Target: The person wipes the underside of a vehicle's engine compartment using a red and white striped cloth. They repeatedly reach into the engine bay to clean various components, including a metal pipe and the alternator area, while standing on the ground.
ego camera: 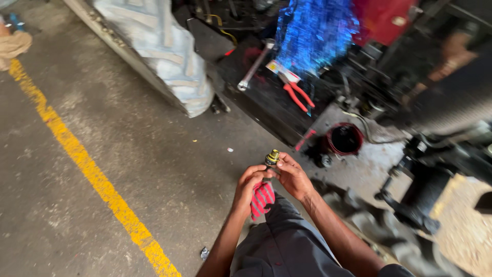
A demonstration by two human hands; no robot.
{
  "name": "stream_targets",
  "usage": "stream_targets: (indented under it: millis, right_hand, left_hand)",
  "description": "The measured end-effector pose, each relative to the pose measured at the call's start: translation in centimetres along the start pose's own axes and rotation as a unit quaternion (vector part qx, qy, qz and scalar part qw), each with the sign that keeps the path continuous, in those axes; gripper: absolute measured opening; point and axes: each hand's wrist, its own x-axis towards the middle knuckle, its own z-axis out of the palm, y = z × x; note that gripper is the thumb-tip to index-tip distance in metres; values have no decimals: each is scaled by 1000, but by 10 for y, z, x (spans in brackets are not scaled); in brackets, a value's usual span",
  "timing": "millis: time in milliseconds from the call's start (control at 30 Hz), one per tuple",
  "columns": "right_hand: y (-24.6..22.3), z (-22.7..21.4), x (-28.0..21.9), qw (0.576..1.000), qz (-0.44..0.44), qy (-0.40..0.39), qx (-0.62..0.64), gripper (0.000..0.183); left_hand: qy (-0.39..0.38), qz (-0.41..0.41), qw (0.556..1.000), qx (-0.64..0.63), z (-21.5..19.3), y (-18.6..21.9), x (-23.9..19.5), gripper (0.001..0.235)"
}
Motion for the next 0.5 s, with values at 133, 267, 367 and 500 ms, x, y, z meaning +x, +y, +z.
stream_targets:
  millis: [133,267,367,500]
  right_hand:
    - [-8,9,92,1000,-7,-12,-1,37]
    - [-43,18,189,982,-26,82,-168,46]
    - [-68,11,262,958,-73,72,-269,42]
    - [-98,-9,360,925,-73,78,-365,39]
  left_hand:
    - [7,-13,1000,-7,-12,44,64,24]
    - [33,3,999,-28,-32,80,132,20]
    - [58,26,997,-34,-50,99,188,18]
    - [101,37,992,-62,-68,117,232,17]
